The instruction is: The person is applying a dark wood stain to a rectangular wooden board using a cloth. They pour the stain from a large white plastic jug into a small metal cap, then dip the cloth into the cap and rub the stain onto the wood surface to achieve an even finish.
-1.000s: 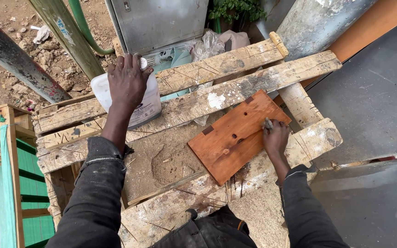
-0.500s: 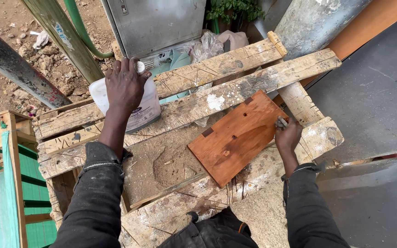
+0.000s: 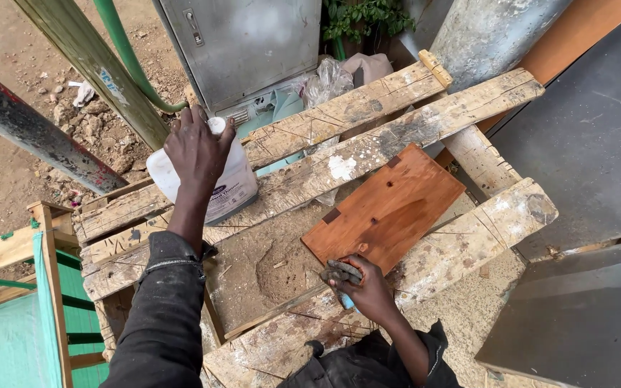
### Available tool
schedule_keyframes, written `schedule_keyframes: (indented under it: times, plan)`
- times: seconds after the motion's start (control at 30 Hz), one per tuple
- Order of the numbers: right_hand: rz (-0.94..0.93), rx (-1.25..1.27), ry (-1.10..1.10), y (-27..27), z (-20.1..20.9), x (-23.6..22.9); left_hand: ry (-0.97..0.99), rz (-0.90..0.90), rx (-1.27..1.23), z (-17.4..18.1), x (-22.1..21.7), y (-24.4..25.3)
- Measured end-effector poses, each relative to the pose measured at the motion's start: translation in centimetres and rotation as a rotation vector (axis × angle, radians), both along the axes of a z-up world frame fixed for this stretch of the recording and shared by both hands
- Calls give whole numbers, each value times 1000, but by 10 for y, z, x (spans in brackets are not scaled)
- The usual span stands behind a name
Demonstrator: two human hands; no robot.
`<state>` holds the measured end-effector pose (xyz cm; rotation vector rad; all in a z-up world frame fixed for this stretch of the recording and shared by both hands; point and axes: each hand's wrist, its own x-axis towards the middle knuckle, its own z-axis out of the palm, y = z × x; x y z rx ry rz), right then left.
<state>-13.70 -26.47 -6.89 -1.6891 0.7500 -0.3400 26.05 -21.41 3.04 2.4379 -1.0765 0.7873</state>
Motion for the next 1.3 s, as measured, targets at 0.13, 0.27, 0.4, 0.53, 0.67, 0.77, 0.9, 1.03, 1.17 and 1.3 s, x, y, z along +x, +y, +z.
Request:
schedule_keyframes:
  times: [0.13, 0.27, 0.4, 0.53, 0.67, 0.77, 0.9, 1.03, 1.17, 1.3]
  plan:
    - [-42, -23, 56, 14, 6, -13, 155, 160, -79, 11, -5, -15]
    - [-161, 102, 60, 17, 12, -36, 327, -182, 61, 22, 7, 2]
    - [-321, 230, 72, 8, 10, -55, 426, -457, 27, 39, 9, 31]
    - [-414, 296, 102, 1, 9, -59, 379, -361, 26, 35, 7, 30]
    - [-411, 284, 52, 3, 18, -58, 170, -97, -56, 5, 19, 4]
    - [-448, 353, 14, 9, 15, -60, 106, -24, -43, 1, 16, -4]
    - [-486, 402, -3, 3, -5, -64, 171, -71, 9, 14, 11, 1]
    - [-598, 500, -33, 0, -7, -61, 355, -235, 86, 39, 1, 17]
    - [-690, 675, -57, -1, 6, -54, 402, -303, 104, 40, 6, 26]
    - [-315, 1056, -604, -26, -47, -51, 421, -286, 117, 44, 2, 25]
